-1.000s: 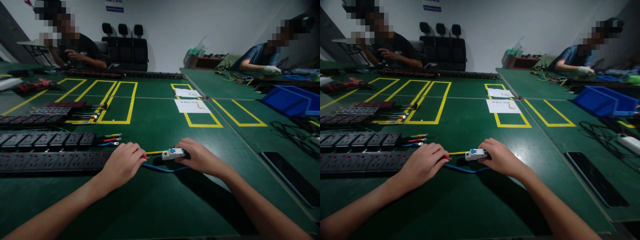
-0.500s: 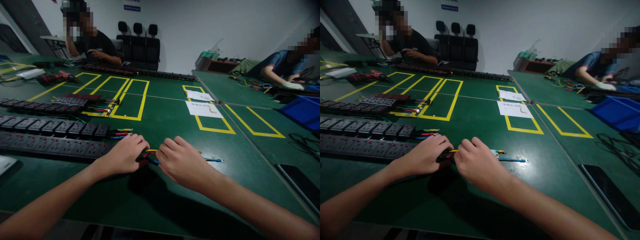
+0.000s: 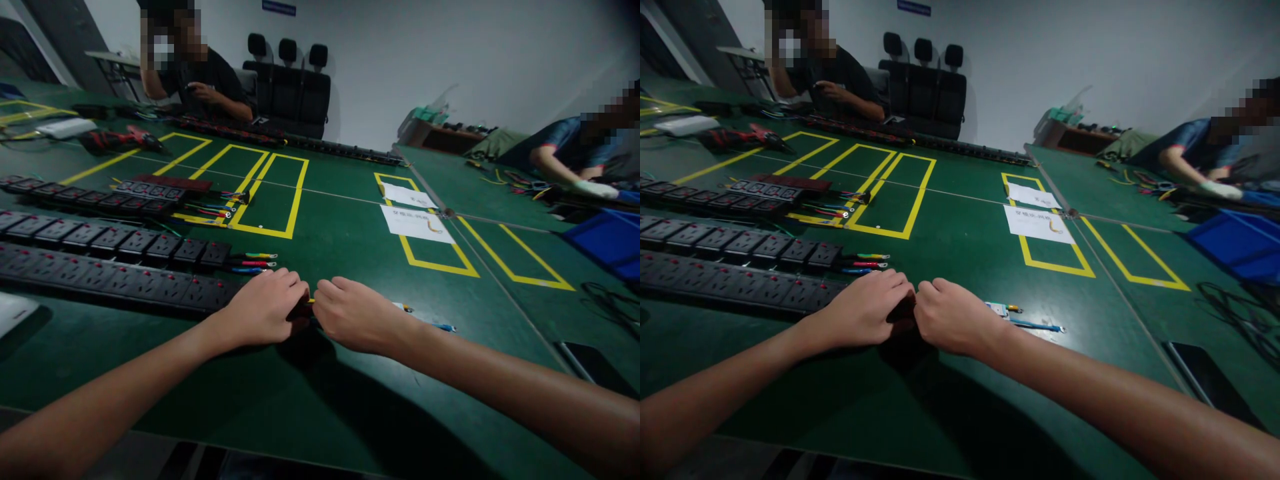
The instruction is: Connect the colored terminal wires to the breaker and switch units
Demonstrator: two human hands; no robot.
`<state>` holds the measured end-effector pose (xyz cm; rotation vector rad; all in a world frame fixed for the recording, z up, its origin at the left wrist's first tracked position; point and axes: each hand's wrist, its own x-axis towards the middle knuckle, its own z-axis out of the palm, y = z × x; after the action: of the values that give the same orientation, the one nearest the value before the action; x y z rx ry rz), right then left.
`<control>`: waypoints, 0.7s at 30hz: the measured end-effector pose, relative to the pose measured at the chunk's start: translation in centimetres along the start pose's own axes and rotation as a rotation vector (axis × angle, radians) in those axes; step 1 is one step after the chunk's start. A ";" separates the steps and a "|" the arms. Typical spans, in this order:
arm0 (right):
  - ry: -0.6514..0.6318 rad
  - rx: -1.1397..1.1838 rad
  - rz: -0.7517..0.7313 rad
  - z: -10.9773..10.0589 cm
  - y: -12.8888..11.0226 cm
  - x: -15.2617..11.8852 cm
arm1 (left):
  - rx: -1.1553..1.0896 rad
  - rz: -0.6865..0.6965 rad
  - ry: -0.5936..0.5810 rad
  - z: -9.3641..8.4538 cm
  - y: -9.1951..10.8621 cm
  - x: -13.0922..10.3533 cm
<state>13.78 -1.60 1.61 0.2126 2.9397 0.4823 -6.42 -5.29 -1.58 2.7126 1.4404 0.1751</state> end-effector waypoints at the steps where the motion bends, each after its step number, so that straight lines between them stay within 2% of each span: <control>1: -0.015 0.013 -0.008 0.0 0.1 0.1 | 0.001 -0.001 -0.002 0.0 0.0 0.0; 13: -0.108 0.420 0.006 0.4 2.6 0.3 | -0.023 -0.006 -0.015 -0.1 0.1 -0.1; 21: -0.154 0.545 0.036 0.5 2.9 0.5 | -0.024 0.003 -0.024 -0.3 0.1 -0.2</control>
<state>13.68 1.39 2.04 0.3454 2.8469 -0.3291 -6.44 -5.49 -1.31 2.6889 1.4182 0.1586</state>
